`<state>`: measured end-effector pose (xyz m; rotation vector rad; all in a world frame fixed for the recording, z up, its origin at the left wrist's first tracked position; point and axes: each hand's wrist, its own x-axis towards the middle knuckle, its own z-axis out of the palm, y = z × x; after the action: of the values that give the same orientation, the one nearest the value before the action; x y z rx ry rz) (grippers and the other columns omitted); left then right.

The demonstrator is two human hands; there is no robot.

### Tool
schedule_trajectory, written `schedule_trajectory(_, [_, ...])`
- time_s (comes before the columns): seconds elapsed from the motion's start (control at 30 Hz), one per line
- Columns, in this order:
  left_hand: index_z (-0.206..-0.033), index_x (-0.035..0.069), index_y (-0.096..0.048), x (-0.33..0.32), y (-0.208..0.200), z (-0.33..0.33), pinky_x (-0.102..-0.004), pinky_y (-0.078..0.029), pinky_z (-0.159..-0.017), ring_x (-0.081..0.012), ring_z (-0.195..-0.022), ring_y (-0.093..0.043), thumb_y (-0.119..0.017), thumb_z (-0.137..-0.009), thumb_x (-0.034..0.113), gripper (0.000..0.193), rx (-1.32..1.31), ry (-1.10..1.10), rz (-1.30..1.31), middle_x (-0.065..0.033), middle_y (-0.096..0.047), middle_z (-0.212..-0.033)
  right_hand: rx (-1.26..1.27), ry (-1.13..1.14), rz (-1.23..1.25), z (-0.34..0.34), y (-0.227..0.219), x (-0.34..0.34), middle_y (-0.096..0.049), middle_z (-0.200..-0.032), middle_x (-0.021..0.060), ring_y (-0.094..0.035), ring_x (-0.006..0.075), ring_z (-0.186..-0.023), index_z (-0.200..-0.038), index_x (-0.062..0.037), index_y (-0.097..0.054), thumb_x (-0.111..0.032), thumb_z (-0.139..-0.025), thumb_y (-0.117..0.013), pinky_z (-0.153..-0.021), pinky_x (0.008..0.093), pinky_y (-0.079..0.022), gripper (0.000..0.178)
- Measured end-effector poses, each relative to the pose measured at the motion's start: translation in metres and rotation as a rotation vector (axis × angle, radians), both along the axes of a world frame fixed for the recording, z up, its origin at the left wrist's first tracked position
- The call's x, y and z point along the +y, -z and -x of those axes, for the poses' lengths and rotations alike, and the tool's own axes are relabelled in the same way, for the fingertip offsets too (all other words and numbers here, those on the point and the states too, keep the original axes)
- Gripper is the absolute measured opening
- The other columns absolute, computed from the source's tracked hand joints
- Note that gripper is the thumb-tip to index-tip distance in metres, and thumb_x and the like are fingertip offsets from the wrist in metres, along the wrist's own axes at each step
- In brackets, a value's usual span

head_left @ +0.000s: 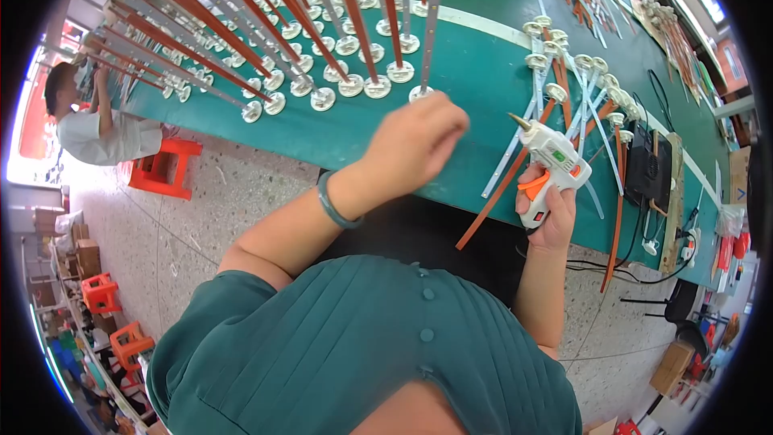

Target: The person is using a hot glue gun to attach plastic rods and circular components onto white bases at a manual workstation.

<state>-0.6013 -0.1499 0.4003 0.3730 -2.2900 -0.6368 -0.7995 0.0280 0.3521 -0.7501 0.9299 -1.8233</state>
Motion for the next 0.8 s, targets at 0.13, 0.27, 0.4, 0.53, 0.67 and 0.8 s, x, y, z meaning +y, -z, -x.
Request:
schedule_trajectory(0.13, [-0.118,0.008,-0.061,0.003,0.014,0.065,-0.0428,-0.05,-0.084,-0.0315,-0.101,-0.06,-0.06,-0.08,-0.002,0.039,-0.092,0.249,0.166,-0.01,-0.06,-0.109,-0.032,0.1,0.144,0.001,0.002,0.005,-0.061,-0.101,0.0164,-0.059,0.0177,-0.063,-0.128,0.0029,-0.046,-0.026,-0.096,-0.058,-0.054,0.0279,-0.045,0.045])
schedule_trajectory(0.27, [-0.125,0.008,-0.059,-0.016,0.034,0.129,-0.0408,-0.046,-0.09,-0.0283,-0.109,-0.056,-0.058,-0.082,0.003,0.044,-0.078,0.199,0.316,-0.0086,-0.058,-0.117,0.016,0.179,0.152,0.004,0.001,0.011,-0.06,-0.098,0.0122,-0.057,0.016,-0.061,-0.124,0.0003,-0.047,-0.031,-0.096,-0.058,-0.053,0.0284,-0.042,0.044])
schedule_trajectory(0.4, [-0.118,0.008,-0.061,-0.027,0.02,0.162,-0.0316,-0.043,-0.085,-0.0193,-0.105,-0.055,-0.058,-0.085,0.011,0.033,-0.395,0.173,0.6,-0.0027,-0.061,-0.11,-0.017,0.256,0.131,0.009,-0.008,0.027,-0.06,-0.098,0.0119,-0.057,0.0157,-0.061,-0.122,0.0004,-0.047,-0.031,-0.095,-0.058,-0.053,0.0286,-0.043,0.042])
schedule_trajectory(0.53, [-0.112,0.013,-0.062,-0.035,0.009,0.172,-0.0325,-0.043,-0.087,-0.0184,-0.103,-0.056,-0.059,-0.085,0.011,0.027,-0.449,0.323,0.706,0.0004,-0.062,-0.096,0.082,0.276,0.169,0.017,-0.018,0.039,-0.059,-0.096,0.0117,-0.056,0.0159,-0.06,-0.119,0.0014,-0.048,-0.031,-0.095,-0.058,-0.054,0.0288,-0.043,0.042])
schedule_trajectory(0.67, [-0.105,0.015,-0.063,-0.039,0.013,0.165,-0.033,-0.043,-0.087,-0.0183,-0.1,-0.057,-0.058,-0.085,0.011,0.021,-0.4,0.349,0.757,0.0005,-0.061,-0.092,0.116,0.278,0.219,0.024,-0.024,0.052,-0.058,-0.098,0.0111,-0.055,0.0152,-0.059,-0.121,0.0004,-0.048,-0.03,-0.095,-0.058,-0.054,0.0286,-0.042,0.041])
schedule_trajectory(0.8, [-0.102,0.014,-0.065,-0.036,-0.014,0.168,-0.033,-0.043,-0.087,-0.0191,-0.098,-0.058,-0.059,-0.084,0.01,0.019,-0.418,0.365,0.829,-0.0002,-0.061,-0.093,0.138,0.312,0.302,0.029,-0.039,0.067,-0.057,-0.099,0.0093,-0.052,0.0134,-0.058,-0.122,-0.0018,-0.049,-0.031,-0.095,-0.058,-0.052,0.0278,-0.039,0.041])
